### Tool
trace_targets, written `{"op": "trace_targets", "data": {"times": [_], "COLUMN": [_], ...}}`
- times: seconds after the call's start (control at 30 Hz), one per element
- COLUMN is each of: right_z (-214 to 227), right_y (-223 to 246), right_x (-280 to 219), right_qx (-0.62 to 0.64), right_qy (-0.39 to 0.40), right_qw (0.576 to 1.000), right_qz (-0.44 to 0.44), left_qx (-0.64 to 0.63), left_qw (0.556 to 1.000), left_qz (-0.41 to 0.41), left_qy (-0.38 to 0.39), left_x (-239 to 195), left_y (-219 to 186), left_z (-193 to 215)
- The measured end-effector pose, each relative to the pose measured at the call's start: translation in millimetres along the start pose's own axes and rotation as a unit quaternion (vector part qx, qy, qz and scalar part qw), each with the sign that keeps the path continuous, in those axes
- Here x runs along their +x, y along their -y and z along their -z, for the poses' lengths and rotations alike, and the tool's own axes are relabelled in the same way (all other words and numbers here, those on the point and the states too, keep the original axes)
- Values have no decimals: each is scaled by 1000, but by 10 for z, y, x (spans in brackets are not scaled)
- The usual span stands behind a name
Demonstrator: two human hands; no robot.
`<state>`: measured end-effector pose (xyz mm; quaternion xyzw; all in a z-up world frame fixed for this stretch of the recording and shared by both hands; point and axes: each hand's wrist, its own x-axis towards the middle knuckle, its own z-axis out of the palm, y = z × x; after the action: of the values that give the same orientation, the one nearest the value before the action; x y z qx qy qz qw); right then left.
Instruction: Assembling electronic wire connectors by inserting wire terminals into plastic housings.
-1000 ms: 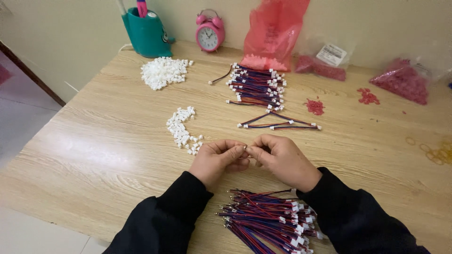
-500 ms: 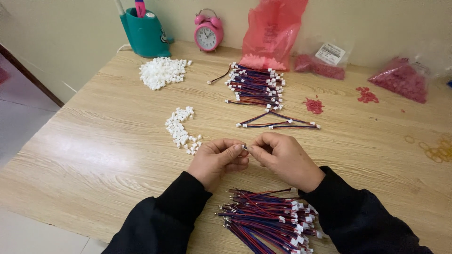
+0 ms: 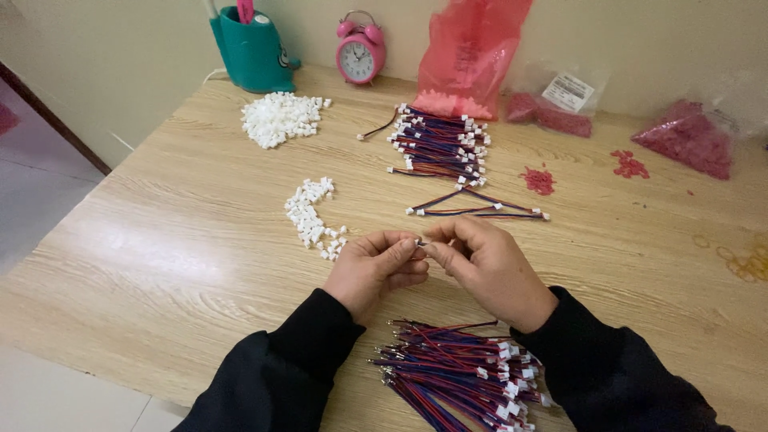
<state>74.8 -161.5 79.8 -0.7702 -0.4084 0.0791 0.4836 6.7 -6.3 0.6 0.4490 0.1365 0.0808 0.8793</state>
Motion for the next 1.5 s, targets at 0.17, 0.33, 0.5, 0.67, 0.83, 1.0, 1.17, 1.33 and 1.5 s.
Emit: {"op": "trace_targets", "data": {"times": [0.17,0.33,0.5,0.67,0.83,1.0,1.17,1.33,1.5], "right_z": [26,-10,15,17,-7,-14,-16,-17,-16], "right_y": [43,-118,22,-11,-124,-129,-100,-75,-90], "right_x": [-6,-15,10,-3,10,21,24,7,7], "right_qx": [-68,-162,-149,-183,-249,-288,-285,-296,-303], "right_qy": [6,-3,-37,-40,-87,-120,-117,-127,-129], "right_qw": [992,977,955,951,937,919,922,916,914], "right_qz": [103,138,254,245,230,242,236,237,239], "left_qx": [-36,-58,-78,-89,-104,-106,-102,-93,-91], "left_qw": [999,998,996,995,994,994,995,996,996], "left_qz": [10,33,27,23,18,17,17,12,14], "left_qy": [-11,-9,-35,-34,-17,-7,-7,-6,-8], "left_x": [-45,-49,-15,-26,-55,-29,-46,-29,-24], "left_y": [-49,-56,-85,-78,-76,-35,-45,-29,-12], "left_z": [11,7,8,13,-4,29,18,31,49]}}
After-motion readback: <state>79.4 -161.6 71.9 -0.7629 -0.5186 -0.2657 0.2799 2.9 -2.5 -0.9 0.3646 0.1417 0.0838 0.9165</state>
